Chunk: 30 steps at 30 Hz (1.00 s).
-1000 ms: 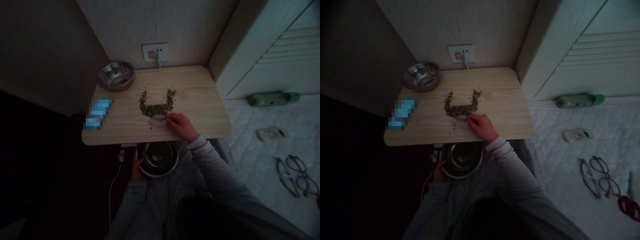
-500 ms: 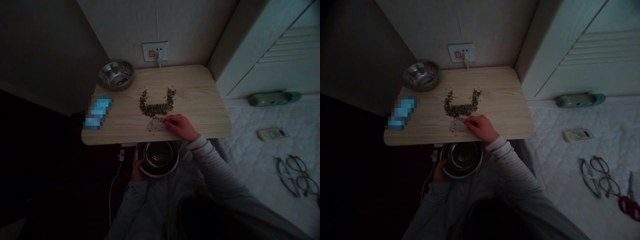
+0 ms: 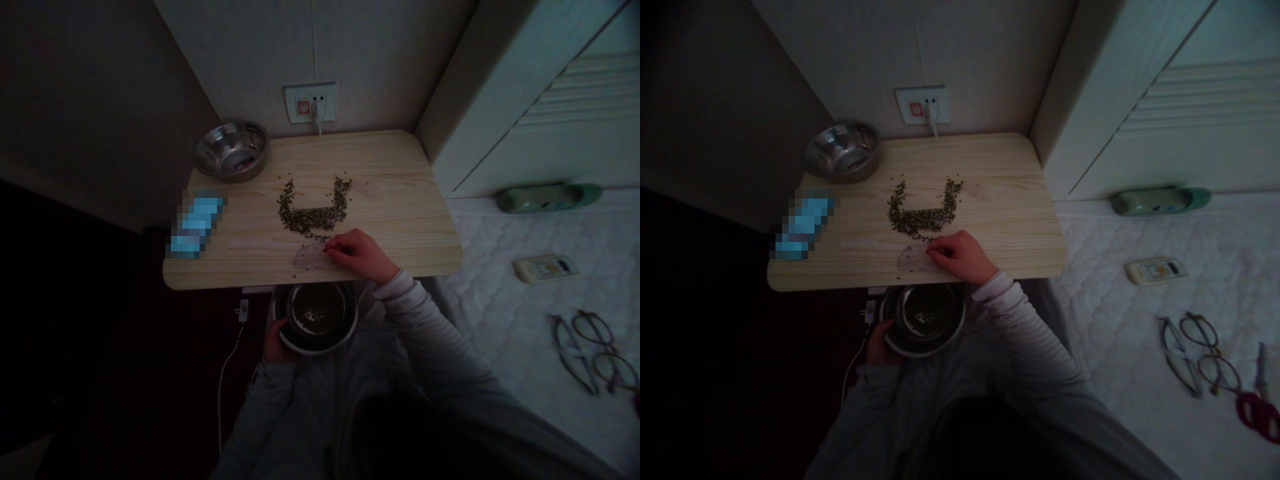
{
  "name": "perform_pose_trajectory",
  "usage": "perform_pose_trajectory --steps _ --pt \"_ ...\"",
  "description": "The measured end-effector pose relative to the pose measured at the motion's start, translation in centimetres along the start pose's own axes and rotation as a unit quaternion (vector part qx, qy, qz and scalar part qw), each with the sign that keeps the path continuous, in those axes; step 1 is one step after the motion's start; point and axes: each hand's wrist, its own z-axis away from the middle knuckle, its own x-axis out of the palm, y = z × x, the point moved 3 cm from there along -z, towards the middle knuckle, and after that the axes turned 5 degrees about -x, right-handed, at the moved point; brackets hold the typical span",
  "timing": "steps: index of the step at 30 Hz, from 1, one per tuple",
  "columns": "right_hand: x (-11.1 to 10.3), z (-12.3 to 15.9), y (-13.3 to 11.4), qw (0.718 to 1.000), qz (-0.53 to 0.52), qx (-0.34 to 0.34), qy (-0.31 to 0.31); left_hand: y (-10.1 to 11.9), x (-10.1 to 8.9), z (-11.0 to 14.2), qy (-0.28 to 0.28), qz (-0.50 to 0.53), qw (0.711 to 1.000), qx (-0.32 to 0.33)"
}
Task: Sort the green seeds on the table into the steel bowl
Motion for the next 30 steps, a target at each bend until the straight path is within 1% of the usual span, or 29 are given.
perform_pose_trajectory --steps 2,5,9,14,17,21,23,27,30 --pt "0.1 0.0 0.0 1.000 -0.001 -0.001 0.000 0.0 -0.1 -0.2 -0.011 0.003 1.000 0.003" --pt "0.1 0.0 0.1 1.000 -0.001 -0.008 0.000 -0.1 -0.3 -0.7 -0.035 0.009 0.999 -0.009" --pt "0.2 0.0 0.1 1.000 -0.013 -0.016 -0.013 -0.1 -0.5 -1.1 -0.038 0.010 0.999 -0.019" --pt "0.1 -0.1 0.0 1.000 -0.010 -0.023 -0.016 -0.2 -0.4 -0.8 -0.053 0.010 0.998 -0.024" --pt "0.1 0.0 0.1 0.999 -0.018 -0.029 -0.030 -0.2 -0.3 -0.5 -0.043 0.011 0.999 -0.026" --pt "0.0 0.0 0.1 0.998 -0.048 -0.018 -0.041 -0.1 -0.2 -0.3 -0.004 0.009 1.000 -0.010" --pt "-0.2 0.1 0.3 0.998 -0.064 0.006 -0.016 -0.1 -0.2 -0.2 -0.007 0.010 1.000 -0.009" --pt "-0.4 0.3 0.8 0.990 -0.088 0.068 0.087 -0.2 0.0 -0.2 -0.030 0.009 0.999 -0.015" --pt "-0.2 0.4 0.9 0.986 -0.080 0.084 0.118 -0.1 0.0 0.0 -0.022 0.012 1.000 0.005"
